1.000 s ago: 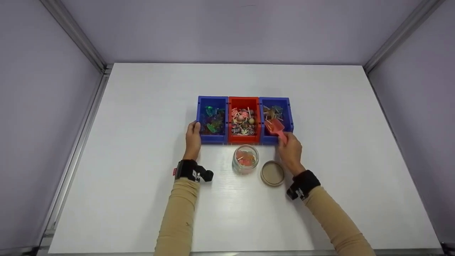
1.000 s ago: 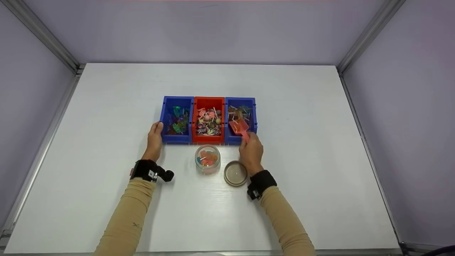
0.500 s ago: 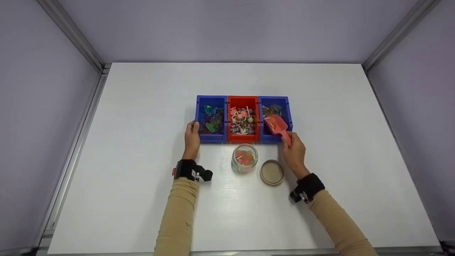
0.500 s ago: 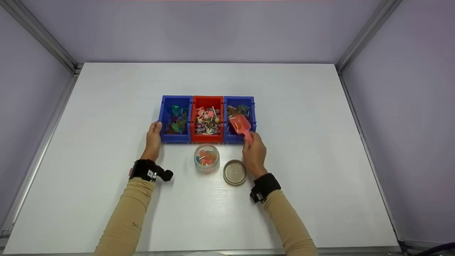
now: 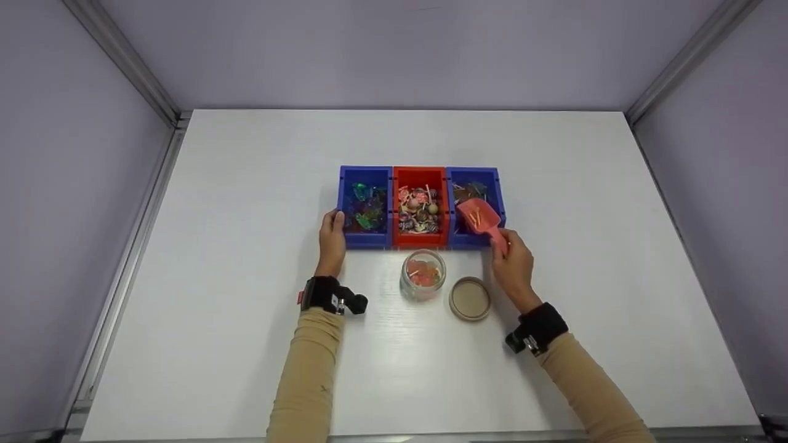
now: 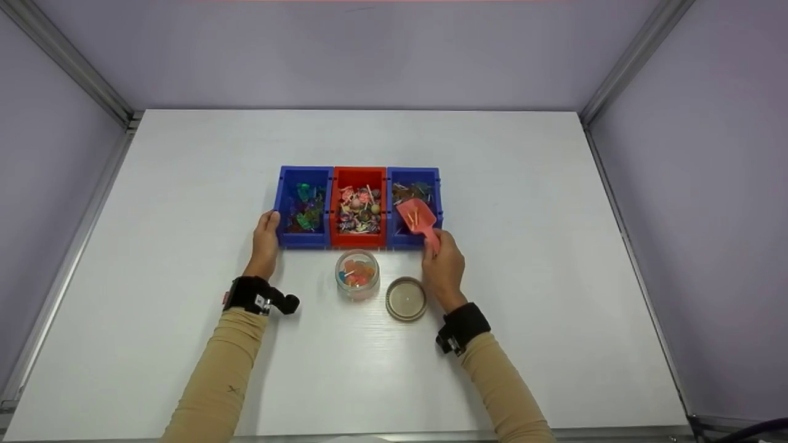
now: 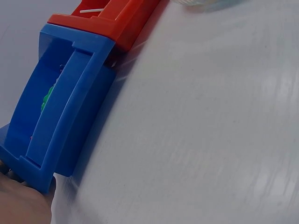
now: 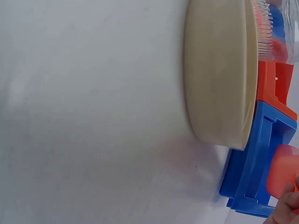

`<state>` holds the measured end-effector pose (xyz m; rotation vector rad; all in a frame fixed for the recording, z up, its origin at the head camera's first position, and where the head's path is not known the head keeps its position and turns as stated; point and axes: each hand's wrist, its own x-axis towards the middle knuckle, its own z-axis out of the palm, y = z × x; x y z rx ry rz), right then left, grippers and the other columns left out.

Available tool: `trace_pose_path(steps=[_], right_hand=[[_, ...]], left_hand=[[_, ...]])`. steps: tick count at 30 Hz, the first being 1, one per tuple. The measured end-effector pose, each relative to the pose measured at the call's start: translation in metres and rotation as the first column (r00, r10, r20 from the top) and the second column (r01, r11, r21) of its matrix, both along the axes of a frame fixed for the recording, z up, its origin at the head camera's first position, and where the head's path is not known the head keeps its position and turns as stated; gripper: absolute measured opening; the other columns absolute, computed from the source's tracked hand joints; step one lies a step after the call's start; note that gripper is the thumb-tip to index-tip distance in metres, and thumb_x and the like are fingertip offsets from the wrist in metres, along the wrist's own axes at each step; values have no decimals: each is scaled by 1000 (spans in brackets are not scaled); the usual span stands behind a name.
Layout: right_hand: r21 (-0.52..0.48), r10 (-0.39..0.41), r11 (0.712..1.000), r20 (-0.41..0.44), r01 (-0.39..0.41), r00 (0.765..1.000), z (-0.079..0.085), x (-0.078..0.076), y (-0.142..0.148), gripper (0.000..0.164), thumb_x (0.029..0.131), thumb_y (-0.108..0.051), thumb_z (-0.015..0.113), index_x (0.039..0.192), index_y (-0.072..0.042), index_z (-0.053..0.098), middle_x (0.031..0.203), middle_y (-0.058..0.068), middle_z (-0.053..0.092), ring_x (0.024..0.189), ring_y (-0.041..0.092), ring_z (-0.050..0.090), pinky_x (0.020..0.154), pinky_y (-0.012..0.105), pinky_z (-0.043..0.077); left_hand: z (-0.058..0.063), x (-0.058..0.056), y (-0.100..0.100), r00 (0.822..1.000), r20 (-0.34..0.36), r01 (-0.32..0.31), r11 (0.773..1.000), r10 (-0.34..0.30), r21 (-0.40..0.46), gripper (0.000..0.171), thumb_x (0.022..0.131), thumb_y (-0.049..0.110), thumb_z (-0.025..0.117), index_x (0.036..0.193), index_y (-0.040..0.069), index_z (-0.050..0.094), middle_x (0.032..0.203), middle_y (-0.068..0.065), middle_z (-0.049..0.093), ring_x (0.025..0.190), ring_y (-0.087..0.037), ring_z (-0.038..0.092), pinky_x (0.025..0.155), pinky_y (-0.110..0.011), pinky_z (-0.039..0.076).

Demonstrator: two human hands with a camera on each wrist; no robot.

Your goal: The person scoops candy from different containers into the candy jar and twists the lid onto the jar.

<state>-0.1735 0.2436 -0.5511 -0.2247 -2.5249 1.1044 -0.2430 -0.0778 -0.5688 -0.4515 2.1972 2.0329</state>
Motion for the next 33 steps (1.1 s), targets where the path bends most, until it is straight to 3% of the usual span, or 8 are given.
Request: trace_pose_path(steps=[8, 15, 22, 33], right_hand=[[7, 15, 1000, -41, -15, 999, 6, 8, 2, 24, 90, -6, 64, 110, 9, 64, 91, 24, 68, 75, 27, 56, 67, 34, 42], [32, 54, 998, -92, -51, 994, 11, 18, 6, 22, 88, -2, 65, 108, 9, 65, 81, 20, 63, 67, 15, 44, 60, 21, 32], [58, 134, 990, -157, -126, 978, 16, 27, 9, 20, 88, 0, 65, 105, 10, 65, 72, 17, 59, 61, 2, 39, 54, 13, 30], [5, 270, 962, -149, -272, 951, 24, 37, 6, 22, 88, 2, 65, 109, 8, 65, 75, 17, 62, 63, -3, 39, 54, 11, 32]], left_hand=[[0, 0, 0, 1000, -6, -12, 1000, 12, -8, 48, 106, 32, 32, 144, 3, 36, 151, -17, 39, 146, -29, 32, 122, -42, 27], [1, -1, 1, 1000, 7, -16, 1000, 16, -6, 48, 106, 31, 33, 144, 3, 36, 151, -17, 39, 146, -29, 31, 122, -42, 26], [3, -1, 0, 1000, 26, -8, 1000, 8, -15, 48, 106, 34, 32, 144, 4, 36, 152, -16, 39, 147, -28, 30, 123, -41, 26], [0, 0, -1, 1000, 5, 4, 1000, -4, -14, 50, 107, 34, 30, 146, 4, 34, 154, -16, 36, 147, -29, 29, 123, -43, 26]])
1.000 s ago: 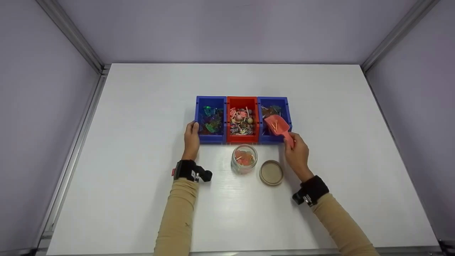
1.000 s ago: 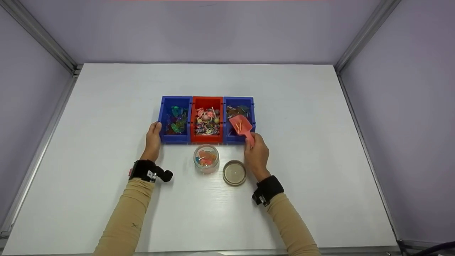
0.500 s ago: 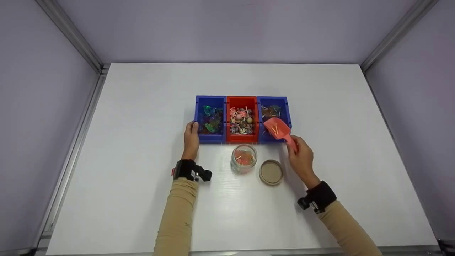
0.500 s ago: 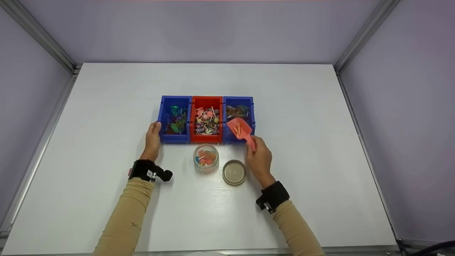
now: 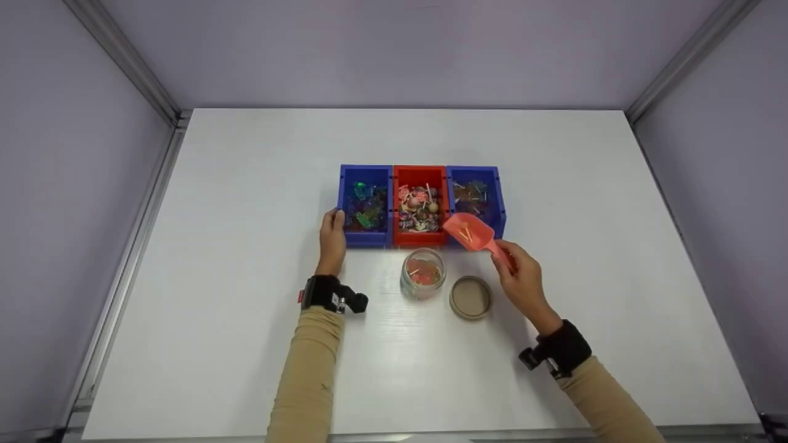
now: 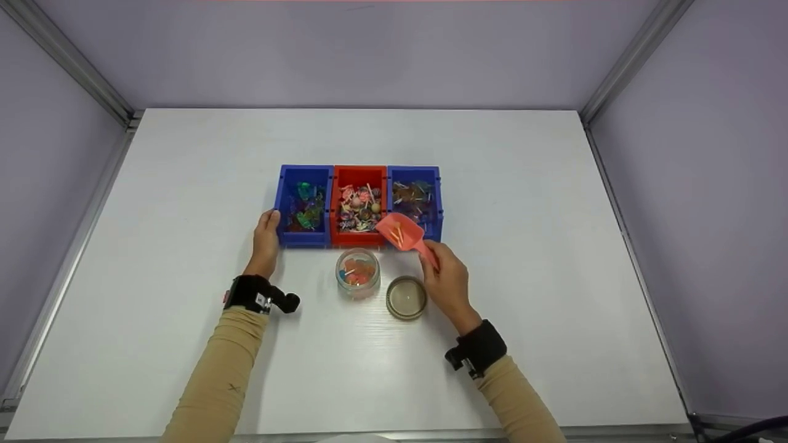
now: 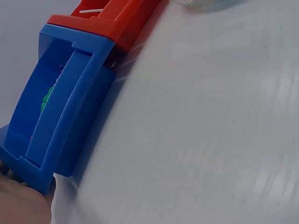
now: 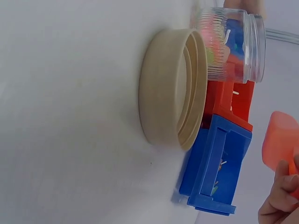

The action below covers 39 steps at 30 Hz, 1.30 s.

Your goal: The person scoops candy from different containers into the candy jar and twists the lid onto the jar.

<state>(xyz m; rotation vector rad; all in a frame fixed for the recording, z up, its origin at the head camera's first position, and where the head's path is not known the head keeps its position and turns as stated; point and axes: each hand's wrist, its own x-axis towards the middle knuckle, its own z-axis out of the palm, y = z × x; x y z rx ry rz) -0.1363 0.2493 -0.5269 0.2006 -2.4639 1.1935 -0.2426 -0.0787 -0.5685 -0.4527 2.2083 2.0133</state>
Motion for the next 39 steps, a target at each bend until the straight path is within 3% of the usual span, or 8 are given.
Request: trace_pose_path(steps=[7, 11, 16, 24, 30, 35, 39], right_hand=[[-13, 163, 987, 24, -163, 986, 3, 7, -1, 23, 86, 6, 65, 109, 7, 67, 93, 21, 71, 72, -3, 45, 61, 9, 38], [-20, 218, 976, 21, -218, 976, 4, 11, 1, 25, 82, 10, 67, 106, 6, 68, 86, 18, 68, 66, -2, 39, 56, 10, 32], [22, 244, 969, 79, -246, 967, 8, 17, 5, 23, 83, 7, 68, 105, 5, 68, 74, 8, 60, 61, -3, 33, 53, 13, 28], [67, 253, 963, 111, -262, 961, 10, 23, 9, 22, 82, 4, 70, 104, 4, 69, 76, 10, 62, 61, -3, 33, 54, 15, 29], [99, 250, 961, 98, -260, 963, 11, 24, 13, 22, 80, 5, 71, 102, 3, 70, 74, 6, 60, 63, -2, 35, 55, 15, 30], [161, 255, 950, 93, -267, 962, 18, 25, 14, 21, 80, 4, 72, 101, 2, 71, 73, 7, 62, 63, -1, 36, 56, 15, 30], [216, 257, 937, 109, -275, 960, 25, 25, 13, 20, 80, 2, 72, 100, 2, 71, 76, 9, 67, 63, 0, 38, 56, 16, 34]], left_hand=[[-1, -1, 0, 1000, 4, 0, 1000, 0, -3, 50, 107, 33, 31, 146, 3, 33, 154, -18, 35, 148, -31, 28, 123, -43, 25], [0, -1, 0, 1000, 12, -8, 1000, 8, 0, 50, 106, 33, 32, 146, 4, 34, 155, -16, 35, 148, -30, 28, 123, -42, 25], [0, -1, 0, 1000, -8, -13, 1000, 13, 16, 49, 107, 32, 32, 145, 2, 35, 154, -17, 36, 147, -30, 29, 123, -42, 26], [-4, 4, 4, 998, -43, -49, 998, 51, 39, 52, 106, 34, 35, 148, 4, 33, 155, -16, 35, 148, -29, 29, 123, -41, 26], [-7, 15, 10, 990, -116, -76, 996, 80, 41, 52, 103, 27, 45, 150, 8, 31, 158, -15, 31, 150, -28, 25, 124, -40, 24], [-3, 33, 20, 981, -180, -75, 997, 68, -33, 61, 101, 24, 49, 155, 16, 20, 163, -7, 19, 153, -24, 15, 126, -40, 17], [-2, 51, 30, 953, -301, -70, 991, 33, -113, 69, 99, 17, 52, 156, 11, 13, 165, -8, 7, 154, -27, 8, 127, -44, 13]])
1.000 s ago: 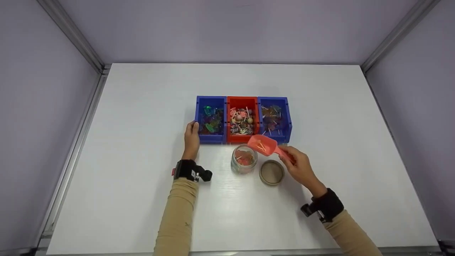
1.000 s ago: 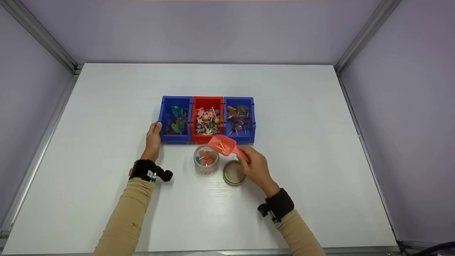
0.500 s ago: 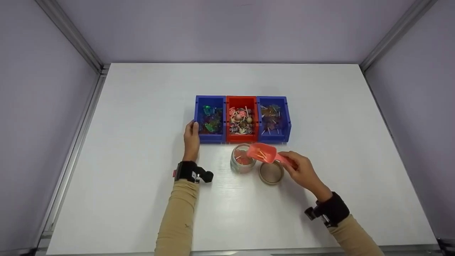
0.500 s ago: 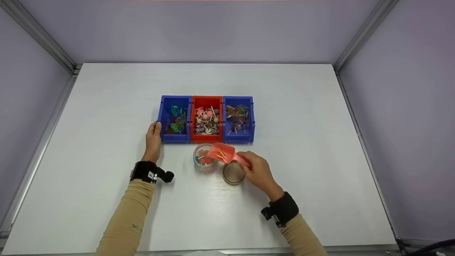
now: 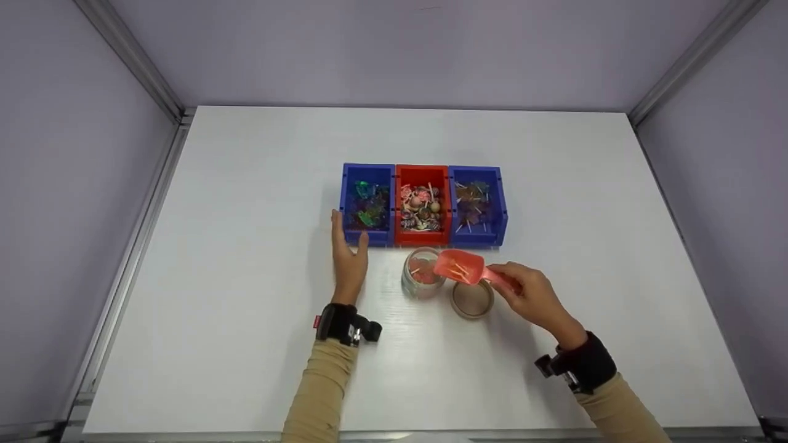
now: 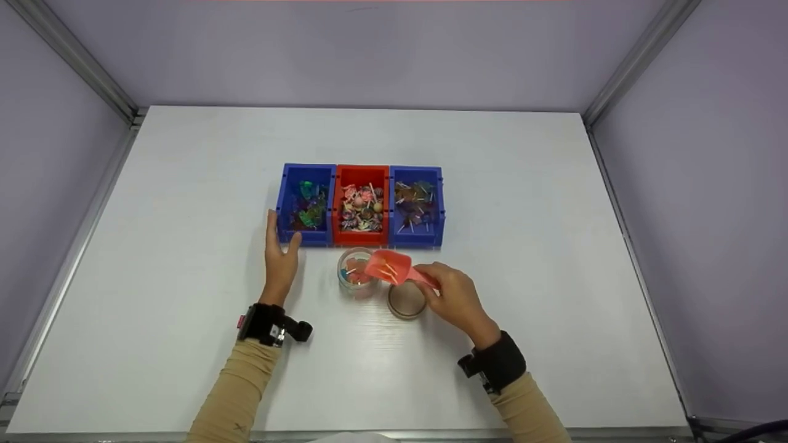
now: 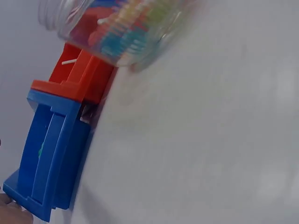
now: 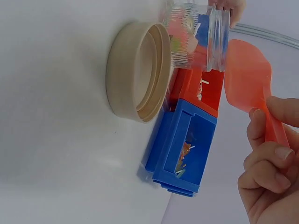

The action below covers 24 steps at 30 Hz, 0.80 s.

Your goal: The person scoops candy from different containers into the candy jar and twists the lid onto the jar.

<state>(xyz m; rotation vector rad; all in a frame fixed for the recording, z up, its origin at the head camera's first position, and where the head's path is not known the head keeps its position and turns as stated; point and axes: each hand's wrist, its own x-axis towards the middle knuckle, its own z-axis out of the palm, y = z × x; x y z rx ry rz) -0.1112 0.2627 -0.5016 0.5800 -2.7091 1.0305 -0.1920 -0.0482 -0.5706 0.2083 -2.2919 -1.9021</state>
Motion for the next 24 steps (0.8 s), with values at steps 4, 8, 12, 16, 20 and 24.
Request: trace_pose_path(steps=[4, 8, 12, 16, 20, 24], right_hand=[[51, -3, 999, 53, 0, 999, 8, 1, -1, 21, 81, 0, 72, 102, 1, 72, 78, 9, 68, 63, 1, 39, 56, 17, 35], [93, -4, 996, 100, -6, 995, 16, 3, -2, 22, 83, -2, 71, 105, 0, 72, 74, 5, 65, 61, 2, 37, 55, 17, 32], [130, -2, 991, 104, -12, 995, 21, 3, -2, 20, 85, -6, 71, 104, -1, 73, 69, 4, 62, 60, 3, 36, 54, 17, 32], [143, 8, 989, 97, -22, 995, 23, 2, -2, 19, 85, -8, 71, 103, -2, 73, 69, 3, 62, 60, 3, 37, 55, 17, 33], [138, 12, 990, 92, -25, 996, 23, 3, 0, 20, 84, -6, 72, 103, -2, 73, 67, 2, 59, 59, 2, 35, 54, 17, 30], [140, 10, 990, 85, -22, 996, 25, 3, 0, 19, 84, -5, 72, 103, -2, 73, 66, 1, 57, 59, 1, 34, 54, 17, 29]], left_hand=[[-1, 18, 12, 993, -100, 60, 997, -64, -45, 75, 96, 16, 58, 155, 4, 13, 165, -12, 3, 154, -32, 5, 126, -50, 12], [-4, 37, 27, 971, -80, 221, 975, -223, -32, 85, 91, 18, 67, 155, 8, 12, 165, -11, 6, 154, -31, 7, 125, -53, 13], [-7, 50, 41, 928, 22, 371, 929, -371, -3, 99, 81, 32, 78, 156, 20, 15, 164, -5, 16, 153, -28, 14, 123, -54, 19], [-11, 52, 51, 917, 27, 397, 918, -398, 9, 100, 75, 32, 84, 153, 15, 24, 160, -11, 27, 149, -32, 25, 121, -53, 26], [-13, 52, 55, 919, -7, 395, 919, -395, -15, 90, 76, 23, 83, 149, 7, 33, 154, -16, 37, 145, -33, 34, 119, -50, 31], [-14, 52, 59, 922, -17, 386, 922, -386, -29, 84, 76, 24, 83, 145, 7, 39, 149, -14, 45, 140, -31, 41, 118, -49, 34]])
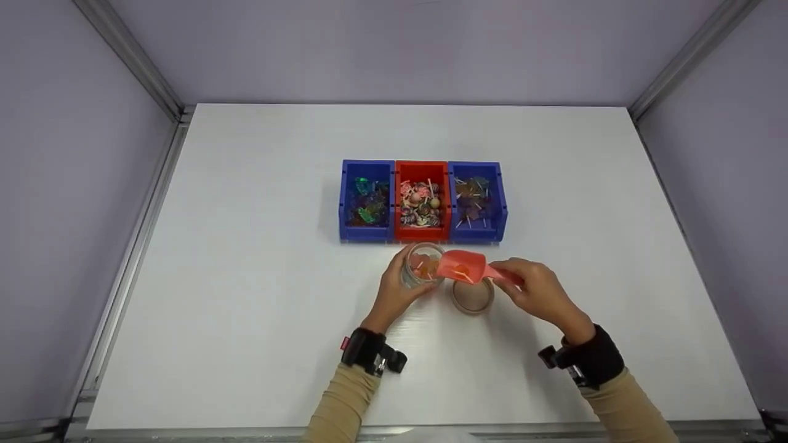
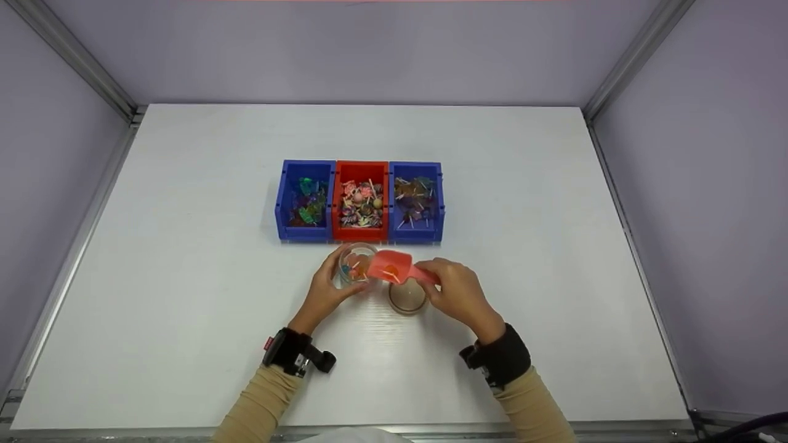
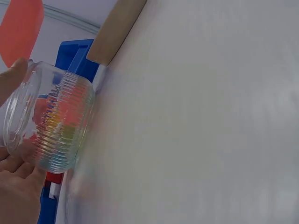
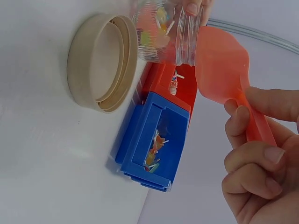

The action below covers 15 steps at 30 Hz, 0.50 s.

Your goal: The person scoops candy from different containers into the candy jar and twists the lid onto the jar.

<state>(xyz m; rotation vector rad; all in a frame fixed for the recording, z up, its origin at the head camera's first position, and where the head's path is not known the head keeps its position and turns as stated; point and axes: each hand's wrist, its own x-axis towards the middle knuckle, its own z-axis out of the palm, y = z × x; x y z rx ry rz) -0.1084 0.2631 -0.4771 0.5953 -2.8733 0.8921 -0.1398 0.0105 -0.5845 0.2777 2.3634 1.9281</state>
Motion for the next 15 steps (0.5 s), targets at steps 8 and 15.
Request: trace_pose_path(steps=[8, 15], right_hand=[[70, -12, 998, 36, 9, 999, 12, -3, 1, 17, 87, -9, 70, 102, -1, 73, 72, 4, 65, 62, 5, 39, 56, 20, 34], [162, -42, 987, 118, 22, 992, 28, -8, -4, 20, 87, -10, 69, 104, 1, 73, 87, 12, 73, 67, 15, 54, 61, 29, 48]], left_hand=[[-4, -4, 10, 999, -37, -22, 1000, 22, -8, 82, 74, 24, 84, 142, 7, 42, 145, -14, 50, 136, -30, 47, 115, -47, 38], [-4, -10, 17, 999, -35, -12, 999, 11, -32, 82, 75, 24, 83, 143, 6, 42, 146, -15, 49, 136, -30, 47, 115, -47, 40]])
